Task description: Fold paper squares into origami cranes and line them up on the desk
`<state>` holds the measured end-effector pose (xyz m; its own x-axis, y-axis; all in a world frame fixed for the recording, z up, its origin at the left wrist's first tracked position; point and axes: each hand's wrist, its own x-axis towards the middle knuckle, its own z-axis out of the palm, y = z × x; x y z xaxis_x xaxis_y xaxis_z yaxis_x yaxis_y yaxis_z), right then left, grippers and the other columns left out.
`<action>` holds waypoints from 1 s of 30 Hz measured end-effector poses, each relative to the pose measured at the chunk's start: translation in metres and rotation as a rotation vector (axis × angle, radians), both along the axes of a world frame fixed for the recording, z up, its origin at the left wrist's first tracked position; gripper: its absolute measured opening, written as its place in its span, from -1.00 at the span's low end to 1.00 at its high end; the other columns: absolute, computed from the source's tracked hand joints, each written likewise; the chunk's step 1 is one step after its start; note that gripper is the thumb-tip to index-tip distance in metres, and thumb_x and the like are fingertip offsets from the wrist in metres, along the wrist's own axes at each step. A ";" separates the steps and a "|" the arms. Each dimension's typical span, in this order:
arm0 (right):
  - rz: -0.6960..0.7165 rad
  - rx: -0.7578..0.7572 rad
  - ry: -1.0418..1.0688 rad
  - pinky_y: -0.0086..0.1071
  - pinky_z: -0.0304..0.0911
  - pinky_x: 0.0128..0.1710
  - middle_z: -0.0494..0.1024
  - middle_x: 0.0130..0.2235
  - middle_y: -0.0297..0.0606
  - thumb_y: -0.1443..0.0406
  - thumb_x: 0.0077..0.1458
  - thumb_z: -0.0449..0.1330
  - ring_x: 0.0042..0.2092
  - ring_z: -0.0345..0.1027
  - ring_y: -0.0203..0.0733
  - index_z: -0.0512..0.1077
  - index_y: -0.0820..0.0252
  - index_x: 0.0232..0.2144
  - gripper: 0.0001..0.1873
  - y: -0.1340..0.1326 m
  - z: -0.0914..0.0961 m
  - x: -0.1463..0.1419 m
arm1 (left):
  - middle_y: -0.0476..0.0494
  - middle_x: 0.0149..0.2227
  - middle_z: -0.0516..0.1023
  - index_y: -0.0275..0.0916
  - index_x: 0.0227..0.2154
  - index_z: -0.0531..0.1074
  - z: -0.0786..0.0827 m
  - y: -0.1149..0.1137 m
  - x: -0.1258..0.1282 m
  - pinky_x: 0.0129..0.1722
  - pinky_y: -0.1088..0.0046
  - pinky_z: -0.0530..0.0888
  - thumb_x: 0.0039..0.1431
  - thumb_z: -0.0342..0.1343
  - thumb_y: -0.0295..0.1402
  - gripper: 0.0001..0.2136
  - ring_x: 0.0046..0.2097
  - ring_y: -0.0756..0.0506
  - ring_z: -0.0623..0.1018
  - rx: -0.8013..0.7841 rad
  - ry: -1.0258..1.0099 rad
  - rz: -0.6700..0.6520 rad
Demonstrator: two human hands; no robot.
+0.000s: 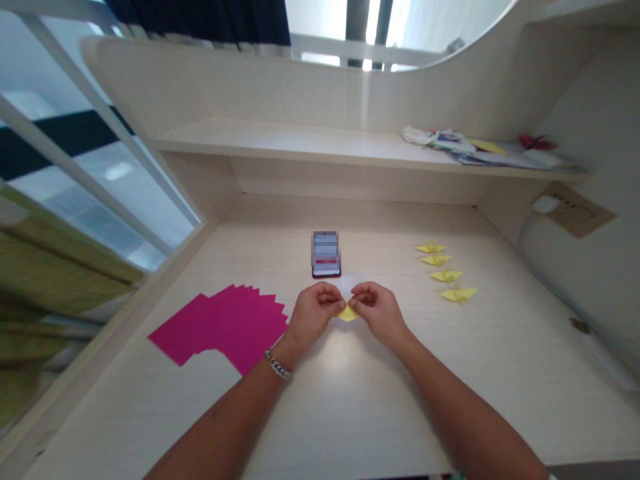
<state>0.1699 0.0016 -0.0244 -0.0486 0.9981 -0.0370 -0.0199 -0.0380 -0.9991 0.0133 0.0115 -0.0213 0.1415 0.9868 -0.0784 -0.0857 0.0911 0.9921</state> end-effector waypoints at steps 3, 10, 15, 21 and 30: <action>0.076 -0.038 0.040 -0.41 0.25 -0.43 0.52 -0.49 -0.32 0.27 -0.17 0.29 -0.47 0.37 -0.27 0.41 0.22 -0.29 -0.69 0.002 0.001 0.005 | -0.05 -0.51 0.54 -0.30 -0.46 0.38 0.001 0.000 -0.001 -0.42 0.47 0.46 -0.23 0.31 -0.46 -0.76 -0.47 -0.01 0.53 -0.059 -0.064 -0.003; 0.147 0.012 -0.014 -0.41 0.25 -0.38 0.52 -0.42 -0.29 0.26 -0.03 0.20 -0.41 0.37 -0.28 0.41 0.23 -0.22 -0.73 0.004 -0.004 0.012 | -0.10 -0.49 0.57 -0.34 -0.38 0.44 0.002 0.000 -0.004 -0.38 0.41 0.52 -0.20 0.29 -0.47 -0.76 -0.45 -0.05 0.56 -0.125 -0.106 -0.033; -0.040 0.151 -0.154 -0.32 0.30 -0.24 0.54 -0.29 -0.19 0.25 0.08 0.11 -0.27 0.41 -0.19 0.41 0.20 -0.23 -0.79 0.003 0.000 0.015 | -0.13 -0.45 0.59 -0.34 -0.34 0.48 -0.003 0.003 -0.005 -0.36 0.41 0.53 -0.15 0.27 -0.45 -0.77 -0.40 -0.06 0.58 -0.050 -0.002 0.063; -0.159 0.436 -0.455 -0.33 0.30 -0.23 0.52 -0.26 -0.18 0.28 0.10 0.11 -0.25 0.39 -0.19 0.51 0.15 -0.25 -0.79 -0.009 0.009 0.005 | -0.13 -0.36 0.60 -0.30 -0.26 0.46 -0.010 0.004 -0.004 -0.25 0.35 0.55 -0.04 0.23 -0.36 -0.76 -0.31 -0.08 0.59 0.101 0.081 0.233; -0.014 0.111 -0.088 -0.24 0.31 -0.13 0.57 -0.20 -0.15 0.14 -0.02 0.23 -0.19 0.44 -0.13 0.50 0.20 -0.20 -0.66 0.001 -0.011 -0.004 | -0.18 -0.14 0.58 -0.24 -0.18 0.52 -0.004 -0.010 0.007 -0.03 0.30 0.44 0.13 0.09 -0.30 -0.77 -0.12 -0.11 0.55 0.263 0.211 0.042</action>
